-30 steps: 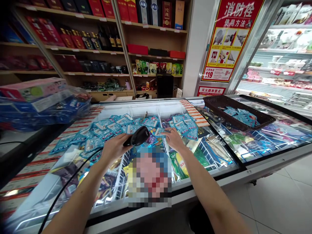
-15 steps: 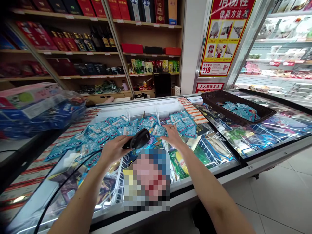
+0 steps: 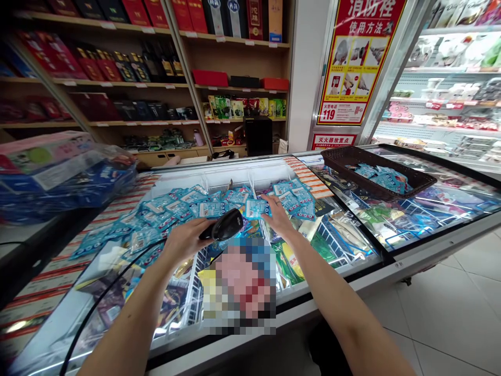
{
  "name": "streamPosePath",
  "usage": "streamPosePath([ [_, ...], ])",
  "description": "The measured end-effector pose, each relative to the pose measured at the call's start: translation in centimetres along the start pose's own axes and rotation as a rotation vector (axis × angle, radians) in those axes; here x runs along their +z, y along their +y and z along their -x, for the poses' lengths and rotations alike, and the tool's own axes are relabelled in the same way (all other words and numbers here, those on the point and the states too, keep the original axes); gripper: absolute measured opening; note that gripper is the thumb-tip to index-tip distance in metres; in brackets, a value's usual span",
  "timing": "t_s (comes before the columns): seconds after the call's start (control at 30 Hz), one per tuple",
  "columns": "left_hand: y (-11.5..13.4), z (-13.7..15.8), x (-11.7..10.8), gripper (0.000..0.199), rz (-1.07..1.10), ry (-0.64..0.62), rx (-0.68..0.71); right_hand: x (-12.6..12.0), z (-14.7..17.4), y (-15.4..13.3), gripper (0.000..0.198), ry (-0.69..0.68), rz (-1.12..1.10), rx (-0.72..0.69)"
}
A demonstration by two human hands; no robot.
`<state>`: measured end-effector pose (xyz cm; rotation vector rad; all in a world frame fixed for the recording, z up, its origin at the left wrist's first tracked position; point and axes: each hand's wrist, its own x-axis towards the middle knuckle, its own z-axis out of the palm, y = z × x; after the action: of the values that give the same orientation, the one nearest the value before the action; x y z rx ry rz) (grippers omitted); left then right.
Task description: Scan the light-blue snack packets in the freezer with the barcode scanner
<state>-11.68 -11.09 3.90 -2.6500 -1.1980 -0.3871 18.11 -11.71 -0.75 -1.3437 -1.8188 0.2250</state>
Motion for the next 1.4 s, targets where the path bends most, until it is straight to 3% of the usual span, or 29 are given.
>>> streamPosePath([
  [0.2, 0.3, -0.1, -0.2, 0.040, 0.022, 0.004, -0.003, 0.1, 0.1, -0.5, 0.047, 0.059, -0.004, -0.040],
  [1.0, 1.1, -0.2, -0.4, 0.038, 0.020, 0.024, -0.017, 0.3, 0.0, -0.4, 0.043, 0.085, 0.078, -0.066],
  [1.1, 0.7, -0.2, -0.3, 0.038, 0.020, 0.026, -0.038, 0.0, -0.1, -0.4, 0.041, 0.158, 0.077, -0.033],
  [1.2, 0.3, -0.2, -0.1, 0.038, 0.006, 0.029, -0.062, -1.0, -0.2, 0.3, 0.043, 0.324, 0.073, 0.060],
  [1.3, -0.1, -0.1, -0.1, 0.036, -0.020, 0.038, -0.079, -2.5, -0.2, 1.9, 0.047, 0.506, 0.113, 0.195],
  [1.4, -0.3, 0.0, -0.1, 0.036, -0.047, 0.046, -0.113, -3.7, 0.0, 3.9, 0.048, 0.576, 0.196, 0.305],
])
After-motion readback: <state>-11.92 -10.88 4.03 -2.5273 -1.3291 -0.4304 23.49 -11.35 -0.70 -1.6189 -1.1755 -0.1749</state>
